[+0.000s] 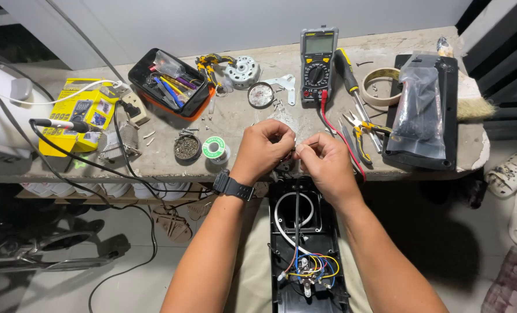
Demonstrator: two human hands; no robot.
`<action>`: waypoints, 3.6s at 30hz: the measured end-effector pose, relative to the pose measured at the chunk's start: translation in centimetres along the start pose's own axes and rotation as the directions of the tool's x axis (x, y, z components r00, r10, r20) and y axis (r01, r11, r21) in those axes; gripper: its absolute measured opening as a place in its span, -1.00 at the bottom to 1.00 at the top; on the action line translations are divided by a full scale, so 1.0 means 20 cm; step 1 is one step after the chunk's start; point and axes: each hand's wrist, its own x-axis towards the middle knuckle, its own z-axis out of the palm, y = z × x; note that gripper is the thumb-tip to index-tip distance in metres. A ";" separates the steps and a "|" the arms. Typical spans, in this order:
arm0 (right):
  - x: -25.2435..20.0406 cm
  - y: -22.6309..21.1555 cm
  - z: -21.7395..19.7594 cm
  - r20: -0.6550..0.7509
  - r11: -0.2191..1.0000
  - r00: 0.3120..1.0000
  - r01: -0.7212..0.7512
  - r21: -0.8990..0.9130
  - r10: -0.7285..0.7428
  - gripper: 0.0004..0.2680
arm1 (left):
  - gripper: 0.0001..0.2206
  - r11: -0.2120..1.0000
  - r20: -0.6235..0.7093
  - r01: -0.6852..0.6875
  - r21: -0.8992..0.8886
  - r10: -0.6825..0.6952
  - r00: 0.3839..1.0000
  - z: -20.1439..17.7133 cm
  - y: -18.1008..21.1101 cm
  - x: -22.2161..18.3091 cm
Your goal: Wiring and preparing a motor stator for assembly into an electronic device using pliers and a screwdriver.
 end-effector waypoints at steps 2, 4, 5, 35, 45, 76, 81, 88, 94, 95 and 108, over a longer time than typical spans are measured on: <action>-0.02 -0.08 -0.02 0.035 0.999 0.999 -0.009 -0.032 0.010 -0.94 | -0.93 0.999 0.011 0.040 -0.013 -0.040 0.999 -0.01 0.02 0.00; -0.03 -0.13 -0.05 0.065 0.998 0.998 -0.017 -0.068 0.021 -0.93 | -0.93 0.996 0.027 0.079 -0.032 -0.078 0.997 -0.02 0.07 0.00; -0.03 -0.13 -0.06 0.097 0.999 0.995 -0.016 -0.037 0.019 -0.88 | -0.89 0.994 0.043 0.096 -0.051 -0.094 0.995 -0.02 0.10 -0.01; -0.05 -0.24 -0.07 0.119 0.987 0.988 -0.084 -0.138 0.101 -0.91 | -0.46 0.978 0.123 -0.174 0.113 0.160 0.980 -0.11 0.10 -0.15; -0.04 -0.27 -0.03 0.162 0.986 0.985 -0.033 -0.164 0.060 -0.85 | -0.70 0.975 0.135 -0.203 0.088 0.191 0.972 -0.11 0.19 -0.13; -0.04 -0.19 -0.03 0.041 0.977 0.996 0.090 -0.192 -0.084 -0.84 | -0.83 0.899 0.181 -0.437 0.042 0.423 0.888 -0.12 0.06 -0.09; -0.06 -0.25 -0.08 0.123 0.959 0.992 0.045 -0.281 -0.010 -0.86 | -0.71 0.947 0.150 -0.315 -0.063 0.321 0.935 -0.14 0.10 -0.10; -0.08 -0.30 -0.07 0.133 0.959 0.991 0.031 -0.280 0.007 -0.88 | -0.73 0.954 0.059 -0.299 0.037 0.296 0.953 -0.09 0.07 -0.13; -0.08 -0.32 -0.07 0.146 0.961 0.988 0.002 -0.278 0.041 -0.88 | -0.85 0.943 0.056 -0.309 0.123 0.304 0.951 -0.08 0.13 -0.14; -0.09 -0.31 -0.07 0.147 0.964 0.988 -0.011 -0.266 0.052 -0.88 | -0.85 0.941 0.065 -0.307 0.140 0.301 0.951 -0.08 0.14 -0.14; -0.05 -0.21 -0.06 0.178 0.995 0.982 0.075 -0.061 -0.063 -0.87 | -0.85 0.939 -0.014 -0.314 0.143 0.319 0.948 -0.03 0.12 -0.12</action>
